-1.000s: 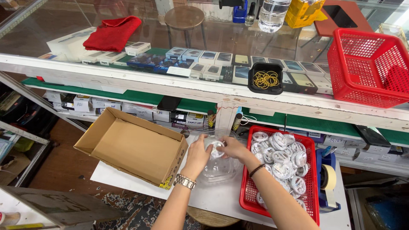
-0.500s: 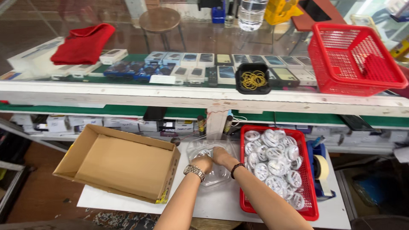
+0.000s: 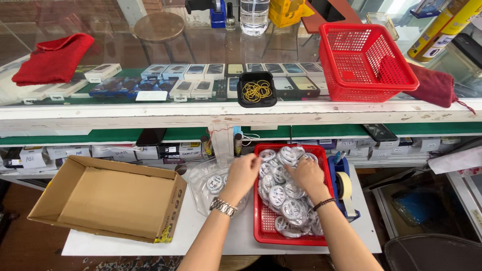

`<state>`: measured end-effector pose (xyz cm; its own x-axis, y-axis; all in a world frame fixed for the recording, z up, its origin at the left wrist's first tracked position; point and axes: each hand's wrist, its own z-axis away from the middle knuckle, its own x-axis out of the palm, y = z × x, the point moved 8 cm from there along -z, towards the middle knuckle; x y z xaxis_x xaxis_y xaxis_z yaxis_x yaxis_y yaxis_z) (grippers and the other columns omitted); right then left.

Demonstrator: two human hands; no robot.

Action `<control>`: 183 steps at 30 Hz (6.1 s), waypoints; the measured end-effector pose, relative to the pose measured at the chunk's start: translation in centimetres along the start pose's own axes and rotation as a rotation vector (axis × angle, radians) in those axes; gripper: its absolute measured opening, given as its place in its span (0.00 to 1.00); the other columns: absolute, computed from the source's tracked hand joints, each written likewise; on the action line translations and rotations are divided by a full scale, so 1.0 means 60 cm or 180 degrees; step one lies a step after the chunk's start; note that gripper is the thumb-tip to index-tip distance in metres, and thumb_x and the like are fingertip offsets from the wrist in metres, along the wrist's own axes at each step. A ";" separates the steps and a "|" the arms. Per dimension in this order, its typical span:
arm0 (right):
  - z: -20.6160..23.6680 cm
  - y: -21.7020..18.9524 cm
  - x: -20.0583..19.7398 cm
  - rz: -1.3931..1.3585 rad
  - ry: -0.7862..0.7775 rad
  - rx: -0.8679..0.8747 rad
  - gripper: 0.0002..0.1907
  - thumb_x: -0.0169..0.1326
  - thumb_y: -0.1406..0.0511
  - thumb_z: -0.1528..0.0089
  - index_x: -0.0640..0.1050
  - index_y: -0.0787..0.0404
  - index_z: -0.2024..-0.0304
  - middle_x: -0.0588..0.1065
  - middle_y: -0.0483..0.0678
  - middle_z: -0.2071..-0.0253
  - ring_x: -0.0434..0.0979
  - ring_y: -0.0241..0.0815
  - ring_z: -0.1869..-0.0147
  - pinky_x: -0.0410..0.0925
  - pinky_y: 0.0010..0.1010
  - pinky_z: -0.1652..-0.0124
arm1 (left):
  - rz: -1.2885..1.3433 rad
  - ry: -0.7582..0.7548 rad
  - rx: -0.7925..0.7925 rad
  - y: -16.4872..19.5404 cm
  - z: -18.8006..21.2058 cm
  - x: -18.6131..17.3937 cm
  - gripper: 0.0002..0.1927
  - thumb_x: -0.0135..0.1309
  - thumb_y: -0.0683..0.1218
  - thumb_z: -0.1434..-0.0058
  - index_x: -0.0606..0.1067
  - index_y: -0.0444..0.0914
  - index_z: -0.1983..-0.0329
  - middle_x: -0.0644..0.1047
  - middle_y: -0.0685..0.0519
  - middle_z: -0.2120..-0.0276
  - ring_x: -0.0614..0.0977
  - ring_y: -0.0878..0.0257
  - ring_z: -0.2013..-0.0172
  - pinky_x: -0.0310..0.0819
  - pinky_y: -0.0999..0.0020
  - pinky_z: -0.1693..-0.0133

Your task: The person carries a tray of white boxes to the counter, then transfers round plastic-wrapped cable packages one at a time from a red basket into a clear plastic container, occasionally securing items with a tape dispenser. The items are packed for storage or sale in the shop.

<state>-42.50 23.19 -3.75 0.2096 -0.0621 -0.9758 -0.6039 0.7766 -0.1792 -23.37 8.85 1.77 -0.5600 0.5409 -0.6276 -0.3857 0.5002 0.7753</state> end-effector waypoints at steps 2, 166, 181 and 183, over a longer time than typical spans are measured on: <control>0.000 0.018 0.035 -0.0058 0.0053 -0.0041 0.35 0.65 0.45 0.45 0.78 0.67 0.51 0.76 0.63 0.48 0.78 0.59 0.44 0.71 0.46 0.47 | 0.0228 -0.0121 0.0430 0.042 0.006 0.034 0.12 0.54 0.47 0.37 0.80 0.32 0.66 0.82 0.40 0.69 0.84 0.44 0.66 0.78 0.52 0.59; 0.048 -0.112 -0.031 -0.3827 -0.1148 -0.1354 0.17 0.62 0.66 0.38 0.75 0.66 0.49 0.81 0.48 0.59 0.77 0.33 0.60 0.70 0.25 0.64 | 0.2573 0.0251 -0.0467 -0.062 0.040 0.062 0.17 0.61 0.43 0.37 0.79 0.34 0.45 0.83 0.54 0.56 0.83 0.69 0.58 0.77 0.75 0.58; 0.015 -0.113 0.155 -0.4104 -0.1306 -0.0310 0.14 0.52 0.62 0.32 0.77 0.65 0.50 0.81 0.49 0.59 0.81 0.37 0.58 0.76 0.29 0.57 | -0.1187 -0.0918 -0.1789 -0.287 0.000 0.076 0.23 0.71 0.48 0.55 0.83 0.42 0.54 0.82 0.44 0.50 0.82 0.50 0.47 0.76 0.61 0.45; 0.022 -0.094 0.159 -0.4011 -0.1210 -0.0276 0.13 0.54 0.63 0.34 0.78 0.66 0.51 0.80 0.50 0.61 0.82 0.37 0.59 0.77 0.29 0.59 | -0.1290 -0.1017 -0.1834 -0.293 0.007 0.094 0.25 0.71 0.46 0.55 0.82 0.41 0.52 0.80 0.42 0.48 0.81 0.49 0.45 0.75 0.60 0.44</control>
<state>-36.09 19.03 -11.87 0.8539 -0.5187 -0.0422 0.1189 0.2733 -0.9546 -19.45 3.41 -15.42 -0.0886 0.6033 -0.7925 -0.8851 0.3172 0.3405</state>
